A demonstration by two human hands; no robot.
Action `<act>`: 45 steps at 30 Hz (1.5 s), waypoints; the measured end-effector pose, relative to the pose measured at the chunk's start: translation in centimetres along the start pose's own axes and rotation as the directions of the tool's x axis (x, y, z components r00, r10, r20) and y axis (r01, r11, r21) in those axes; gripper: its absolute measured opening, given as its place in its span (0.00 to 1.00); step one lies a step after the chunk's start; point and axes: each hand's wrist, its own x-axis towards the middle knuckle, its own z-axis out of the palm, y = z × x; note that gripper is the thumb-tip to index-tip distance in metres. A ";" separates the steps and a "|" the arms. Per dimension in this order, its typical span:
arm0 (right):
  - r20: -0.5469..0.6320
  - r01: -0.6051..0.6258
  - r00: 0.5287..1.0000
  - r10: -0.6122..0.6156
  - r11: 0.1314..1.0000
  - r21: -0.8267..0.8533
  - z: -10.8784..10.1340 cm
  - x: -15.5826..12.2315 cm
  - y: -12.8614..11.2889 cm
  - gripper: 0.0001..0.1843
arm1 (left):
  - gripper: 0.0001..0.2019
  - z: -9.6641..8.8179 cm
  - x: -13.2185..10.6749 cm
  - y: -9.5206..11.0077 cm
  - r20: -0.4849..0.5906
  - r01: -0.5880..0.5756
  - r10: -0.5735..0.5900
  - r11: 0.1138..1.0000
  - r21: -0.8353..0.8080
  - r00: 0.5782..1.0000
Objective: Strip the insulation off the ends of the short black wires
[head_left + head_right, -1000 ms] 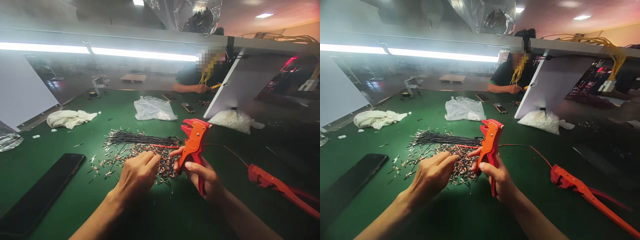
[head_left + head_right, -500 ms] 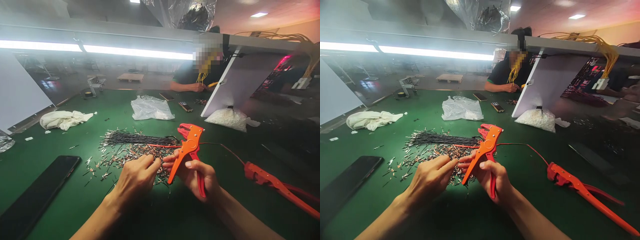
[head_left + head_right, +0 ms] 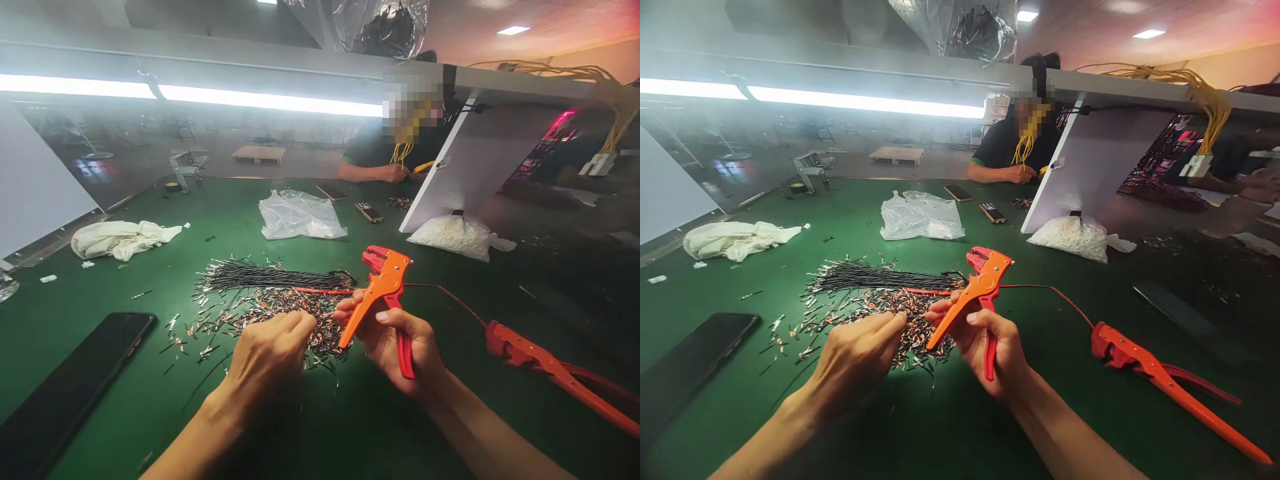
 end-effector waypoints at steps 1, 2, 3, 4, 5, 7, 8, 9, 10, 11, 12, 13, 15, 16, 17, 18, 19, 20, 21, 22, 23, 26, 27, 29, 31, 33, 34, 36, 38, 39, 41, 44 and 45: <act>-0.012 0.030 0.999 -0.030 1.000 -0.007 -0.1 0.1 -0.2 0.15 | 0.12 0.0 0.0 -0.2 -0.005 0.012 -0.012 1.000 0.004 1.000; -0.019 0.054 0.998 -0.055 0.998 -0.027 -0.2 0.1 -0.3 0.15 | 0.11 0.0 0.1 -0.4 -0.015 0.024 -0.024 1.000 0.007 1.000; -0.018 0.070 0.997 -0.071 0.996 -0.057 -0.3 0.2 -0.3 0.16 | 0.10 -0.1 0.1 -0.6 -0.028 0.035 -0.034 0.999 0.010 0.999; -0.011 0.070 0.997 -0.071 0.993 -0.095 -0.4 0.2 -0.3 0.16 | 0.09 -0.1 0.2 -0.7 -0.043 0.043 -0.043 0.999 0.012 0.998; 0.000 0.054 0.999 -0.054 0.989 -0.140 -0.5 0.1 -0.2 0.17 | 0.07 -0.2 0.2 -0.7 -0.061 0.048 -0.047 0.999 0.010 0.997; 0.023 0.000 1.000 0.005 0.975 -0.224 -0.5 0.0 0.2 0.18 | 0.05 -0.2 0.3 -0.6 -0.095 0.053 -0.053 0.999 0.000 0.994; 0.030 -0.026 0.999 0.035 0.966 -0.255 -0.5 -0.1 0.4 0.18 | 0.05 -0.2 0.3 -0.5 -0.110 0.054 -0.055 0.999 -0.008 0.992; 0.035 -0.046 0.998 0.059 0.959 -0.280 -0.5 -0.2 0.6 0.18 | 0.04 -0.1 0.3 -0.3 -0.120 0.053 -0.055 0.998 -0.018 0.991; 0.041 -0.053 0.997 0.068 0.953 -0.300 -0.5 -0.2 0.9 0.18 | 0.04 -0.1 0.3 -0.2 -0.130 0.053 -0.057 0.998 -0.033 0.990; 0.048 -0.051 0.996 0.070 0.948 -0.313 -0.5 -0.3 1.0 0.18 | 0.04 0.0 0.2 -0.1 -0.138 0.053 -0.059 0.997 -0.049 0.989; 0.056 -0.044 0.996 0.066 0.946 -0.320 -0.5 -0.3 1.2 0.18 | 0.05 0.1 0.2 0.0 -0.142 0.054 -0.062 0.996 -0.065 0.988; 0.065 -0.039 0.996 0.063 0.946 -0.322 -0.4 -0.3 1.3 0.18 | 0.05 0.2 0.1 0.1 -0.147 0.053 -0.065 0.995 -0.081 0.987; 0.083 -0.038 0.994 0.066 0.953 -0.299 -0.3 -0.2 1.3 0.18 | 0.05 0.2 0.1 0.4 -0.147 0.054 -0.069 0.993 -0.106 0.987; 0.090 -0.047 0.993 0.074 0.961 -0.274 -0.2 -0.2 1.3 0.18 | 0.05 0.2 0.1 0.6 -0.142 0.053 -0.069 0.992 -0.112 0.987; 0.096 -0.063 0.991 0.089 0.968 -0.244 -0.1 -0.2 1.3 0.18 | 0.06 0.2 0.1 0.8 -0.133 0.052 -0.067 0.992 -0.114 0.989; 0.102 -0.078 0.990 0.101 0.974 -0.211 0.1 -0.2 1.3 0.19 | 0.07 0.2 0.1 1.0 -0.125 0.051 -0.065 0.993 -0.110 0.990; 0.106 -0.092 0.988 0.113 0.979 -0.182 0.2 -0.3 1.2 0.19 | 0.07 0.2 0.1 1.2 -0.118 0.053 -0.065 0.993 -0.101 0.991; 0.108 -0.104 0.987 0.122 0.982 -0.159 0.3 -0.3 1.2 0.20 | 0.08 0.2 0.0 1.4 -0.110 0.062 -0.073 0.994 -0.093 0.991; 0.107 -0.112 0.986 0.128 0.983 -0.147 0.4 -0.3 1.1 0.20 | 0.09 0.3 0.0 1.5 -0.107 0.079 -0.088 0.993 -0.089 0.990; 0.106 -0.116 0.986 0.131 0.983 -0.143 0.5 -0.4 1.1 0.20 | 0.10 0.3 -0.1 1.5 -0.104 0.101 -0.110 0.991 -0.090 0.988; 0.107 -0.118 0.985 0.134 0.983 -0.143 0.5 -0.4 1.1 0.20 | 0.09 0.4 -0.2 1.5 -0.105 0.125 -0.135 0.987 -0.097 0.985; 0.124 -0.120 0.983 0.138 0.983 -0.141 0.5 -0.5 1.1 0.20 | 0.06 0.4 -0.3 1.0 -0.139 0.169 -0.185 0.978 -0.124 0.973; 0.136 -0.123 0.981 0.141 0.984 -0.133 0.5 -0.5 1.1 0.20 | 0.05 0.4 -0.3 0.9 -0.165 0.170 -0.191 0.977 -0.130 0.968; 0.178 -0.130 0.973 0.149 0.985 -0.112 0.6 -0.7 1.3 0.20 | 0.04 0.2 -0.2 0.6 -0.221 0.158 -0.188 0.976 -0.147 0.957; 0.219 -0.136 0.963 0.157 0.985 -0.109 0.8 -0.9 1.4 0.22 | 0.05 -0.1 -0.1 0.6 -0.266 0.136 -0.181 0.974 -0.180 0.947; 0.250 -0.123 0.956 0.152 0.984 -0.131 0.9 -1.0 1.6 0.23 | 0.07 -0.2 0.0 0.7 -0.294 0.113 -0.176 0.969 -0.220 0.939; 0.265 -0.112 0.953 0.146 0.984 -0.141 0.9 -1.0 1.6 0.24 | 0.08 -0.2 -0.1 0.8 -0.302 0.104 -0.174 0.967 -0.234 0.937; 0.301 -0.107 0.942 0.146 0.984 -0.142 0.9 -0.9 1.7 0.23 | 0.09 -0.2 -0.1 1.0 -0.304 0.085 -0.162 0.965 -0.249 0.939; 0.342 -0.145 0.923 0.176 0.983 -0.113 0.6 -0.7 1.8 0.22 | 0.09 -0.2 -0.2 1.1 -0.293 0.068 -0.143 0.965 -0.253 0.945; 0.355 -0.175 0.914 0.196 0.980 -0.090 0.5 -0.6 1.9 0.22 | 0.09 -0.3 -0.2 1.2 -0.289 0.063 -0.139 0.964 -0.259 0.947; 0.385 -0.231 0.893 0.232 0.972 -0.049 0.3 -0.5 2.2 0.21 | 0.10 -0.5 -0.1 1.2 -0.298 0.070 -0.154 0.959 -0.273 0.942; 0.422 -0.304 0.861 0.282 0.952 -0.015 0.2 -0.7 2.8 0.20 | 0.10 -0.7 0.2 1.4 -0.324 0.093 -0.190 0.952 -0.292 0.927; 0.429 -0.324 0.853 0.295 0.946 -0.006 0.2 -0.8 3.0 0.20 | 0.11 -0.7 0.2 1.4 -0.324 0.093 -0.194 0.949 -0.302 0.926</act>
